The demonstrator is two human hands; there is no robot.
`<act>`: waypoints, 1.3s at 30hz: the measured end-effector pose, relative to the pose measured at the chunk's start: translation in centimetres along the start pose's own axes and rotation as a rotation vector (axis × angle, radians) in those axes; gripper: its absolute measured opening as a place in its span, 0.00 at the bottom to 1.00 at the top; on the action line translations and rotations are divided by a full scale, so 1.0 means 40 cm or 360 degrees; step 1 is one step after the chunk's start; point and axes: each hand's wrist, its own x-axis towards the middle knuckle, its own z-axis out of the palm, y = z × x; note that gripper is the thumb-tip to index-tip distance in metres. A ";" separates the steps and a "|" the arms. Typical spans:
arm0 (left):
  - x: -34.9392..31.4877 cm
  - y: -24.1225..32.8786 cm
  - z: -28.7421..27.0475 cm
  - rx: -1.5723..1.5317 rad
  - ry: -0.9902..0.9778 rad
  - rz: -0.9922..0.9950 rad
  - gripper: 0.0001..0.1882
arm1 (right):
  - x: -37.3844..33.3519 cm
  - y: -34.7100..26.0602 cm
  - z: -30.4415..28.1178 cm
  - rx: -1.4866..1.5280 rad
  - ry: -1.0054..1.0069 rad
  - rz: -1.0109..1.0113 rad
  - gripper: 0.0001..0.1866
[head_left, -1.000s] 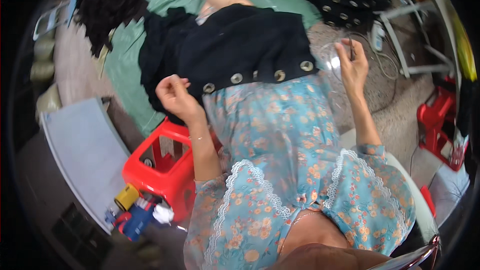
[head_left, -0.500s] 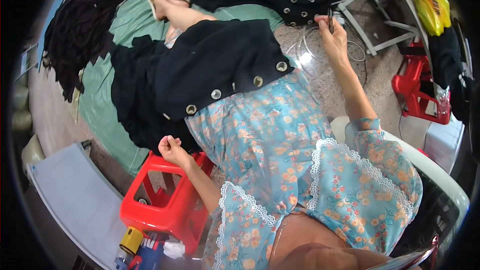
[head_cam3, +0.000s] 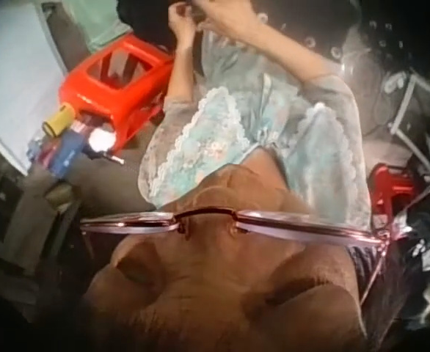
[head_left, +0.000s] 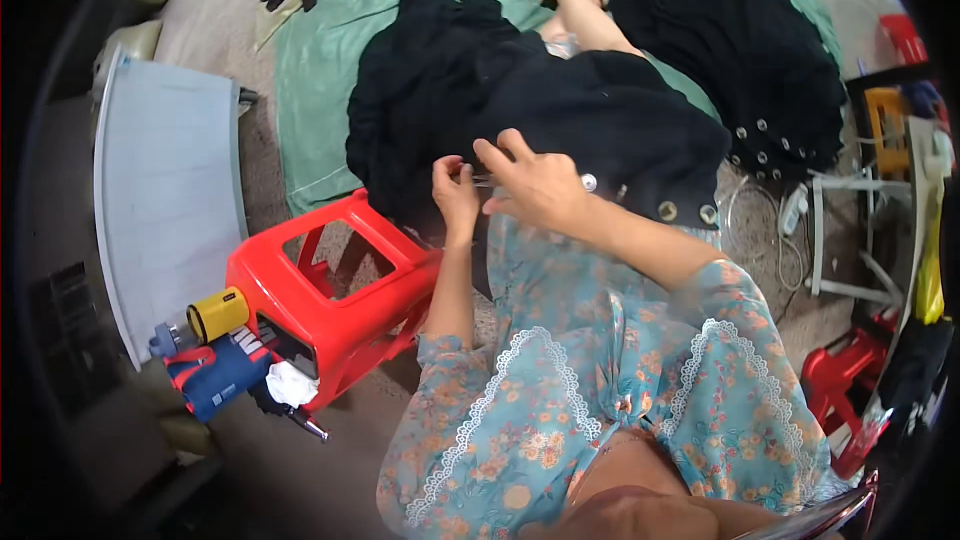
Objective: Trimming excess threads from black garments using a pair of small thread clippers.
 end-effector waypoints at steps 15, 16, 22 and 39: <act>0.037 0.301 0.062 -0.0414 -0.0558 0.0830 0.26 | -0.149 0.130 -0.446 0.0915 0.0543 0.0073 0.15; 0.029 0.336 0.059 -0.0289 -0.0489 0.0987 0.24 | -0.163 0.136 -0.493 0.0841 0.0464 -0.0137 0.17; 0.028 0.487 0.044 -0.0262 -0.1210 0.1249 0.22 | -0.329 0.143 -0.663 0.0336 0.1231 -0.0466 0.15; 0.086 0.497 0.170 0.0609 -0.0748 0.1614 0.13 | -0.676 0.131 -0.876 0.0345 0.2130 -0.0508 0.11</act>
